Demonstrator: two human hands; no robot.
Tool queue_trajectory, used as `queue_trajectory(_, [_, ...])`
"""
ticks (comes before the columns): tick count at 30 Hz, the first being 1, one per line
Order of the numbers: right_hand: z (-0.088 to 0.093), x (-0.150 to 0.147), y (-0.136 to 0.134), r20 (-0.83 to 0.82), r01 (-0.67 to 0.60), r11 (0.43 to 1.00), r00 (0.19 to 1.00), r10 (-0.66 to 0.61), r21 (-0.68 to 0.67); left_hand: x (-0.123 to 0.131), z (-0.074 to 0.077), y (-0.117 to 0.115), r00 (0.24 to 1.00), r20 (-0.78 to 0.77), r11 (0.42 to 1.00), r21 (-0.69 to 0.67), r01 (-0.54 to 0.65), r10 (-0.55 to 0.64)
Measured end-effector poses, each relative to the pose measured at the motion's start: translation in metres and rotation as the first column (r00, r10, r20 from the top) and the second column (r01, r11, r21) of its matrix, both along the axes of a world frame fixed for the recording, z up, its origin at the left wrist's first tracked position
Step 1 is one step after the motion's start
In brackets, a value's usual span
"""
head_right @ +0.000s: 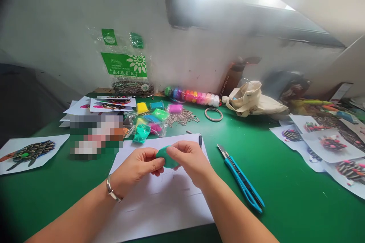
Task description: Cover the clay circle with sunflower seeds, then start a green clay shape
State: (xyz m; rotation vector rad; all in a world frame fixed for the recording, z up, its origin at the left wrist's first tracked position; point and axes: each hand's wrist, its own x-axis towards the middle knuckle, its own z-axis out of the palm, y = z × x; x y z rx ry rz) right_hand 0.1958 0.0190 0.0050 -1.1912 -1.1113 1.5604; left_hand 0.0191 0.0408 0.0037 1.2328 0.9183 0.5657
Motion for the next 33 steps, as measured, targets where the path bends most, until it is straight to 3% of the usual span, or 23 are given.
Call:
queue_trajectory(4, [0.0004,0.0012,-0.0004,-0.041,-0.042,0.999,0.998,0.042,-0.018,0.0009,0.0005,-0.0008,0.999,-0.033,1.0,0.013,0.014,-0.014])
queue_trajectory(9, [0.0003,-0.0031,-0.0006,-0.065,0.0,1.0,0.998,0.0,0.009,0.0033,0.0002,-0.0039,0.996,-0.074,0.998,0.015,0.057,-0.056])
queue_trajectory(17, [0.0005,-0.0017,-0.0006,-0.002,0.011,1.0,1.0,-0.011,-0.008,0.001,0.0004,-0.003,0.999,0.012,0.997,0.066,0.036,-0.037])
queue_trajectory(23, [-0.003,0.0017,-0.0005,-0.209,-0.109,0.993,0.973,0.097,-0.044,-0.0011,-0.0001,0.0005,1.0,0.006,0.999,0.041,-0.013,0.013])
queue_trajectory(30, [-0.0067,-0.0026,0.0007,-0.045,0.009,1.0,0.999,-0.009,-0.008,-0.0024,-0.0003,0.0018,0.999,0.032,0.998,0.059,0.008,-0.01])
queue_trajectory(33, [-0.0044,-0.0024,0.0007,-0.057,0.01,1.0,0.998,-0.011,-0.01,-0.0018,0.0001,0.0011,1.0,-0.001,0.999,0.041,0.0,0.0])
